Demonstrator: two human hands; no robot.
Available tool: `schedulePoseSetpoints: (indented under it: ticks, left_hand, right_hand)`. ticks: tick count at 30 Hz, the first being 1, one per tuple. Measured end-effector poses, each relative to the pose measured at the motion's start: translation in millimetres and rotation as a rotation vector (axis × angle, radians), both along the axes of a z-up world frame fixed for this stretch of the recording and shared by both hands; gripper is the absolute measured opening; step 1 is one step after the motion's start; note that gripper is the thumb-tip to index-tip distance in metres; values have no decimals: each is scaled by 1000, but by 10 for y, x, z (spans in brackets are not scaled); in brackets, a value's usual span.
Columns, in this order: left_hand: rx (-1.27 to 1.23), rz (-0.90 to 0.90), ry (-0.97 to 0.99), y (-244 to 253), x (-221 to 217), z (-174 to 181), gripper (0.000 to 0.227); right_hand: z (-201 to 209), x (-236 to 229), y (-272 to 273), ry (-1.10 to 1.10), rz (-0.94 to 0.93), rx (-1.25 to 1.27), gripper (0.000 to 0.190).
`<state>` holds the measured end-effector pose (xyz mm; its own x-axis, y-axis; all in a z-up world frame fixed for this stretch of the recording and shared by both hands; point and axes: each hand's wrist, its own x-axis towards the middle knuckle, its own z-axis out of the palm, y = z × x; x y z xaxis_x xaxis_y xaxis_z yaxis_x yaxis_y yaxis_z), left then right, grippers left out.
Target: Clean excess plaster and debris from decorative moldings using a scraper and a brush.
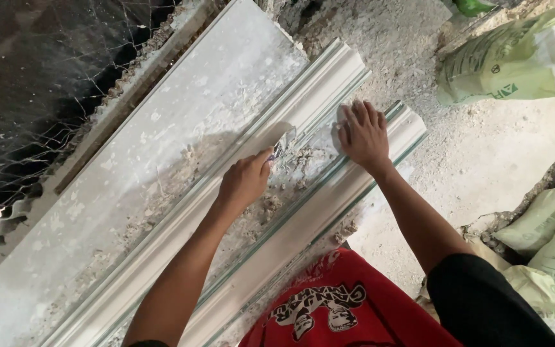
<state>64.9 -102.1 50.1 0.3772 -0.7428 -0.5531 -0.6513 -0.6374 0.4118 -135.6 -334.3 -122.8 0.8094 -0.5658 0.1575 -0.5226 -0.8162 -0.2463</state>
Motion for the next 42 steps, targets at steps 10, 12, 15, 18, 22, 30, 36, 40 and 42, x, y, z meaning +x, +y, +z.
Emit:
schedulePoseSetpoints:
  ticks: [10, 12, 15, 18, 22, 30, 36, 40, 42]
  left_hand:
    - [-57, -28, -41, -498, -42, -125, 41]
    - [12, -89, -120, -367, -18, -68, 41]
    - [122, -67, -116, -242, -53, 27, 43]
    - [27, -52, -107, -763, -152, -189, 43]
    - [-94, -51, -163, -1867, -293, -1033, 42]
    - [47, -187, -105, -1196, 61, -715, 37]
    - [-282, -599, -786, 413, -146, -532, 44]
    - [-385, -603, -933, -383, -410, -518, 36]
    - [-485, -480, -951, -934, -567, -717, 27]
  right_hand:
    - [93, 33, -33, 41, 21, 72, 52]
    - [79, 32, -27, 15, 24, 67, 50]
    - [148, 54, 4, 7, 7, 90, 49]
    - [169, 74, 6, -14, 11, 59, 51]
    - [187, 30, 48, -34, 6, 52, 50]
    - [121, 71, 12, -25, -10, 120, 51]
    - [259, 94, 7, 29, -47, 204, 71]
    - [267, 113, -2, 51, -50, 228, 76]
    - [322, 98, 9, 78, -44, 270, 76]
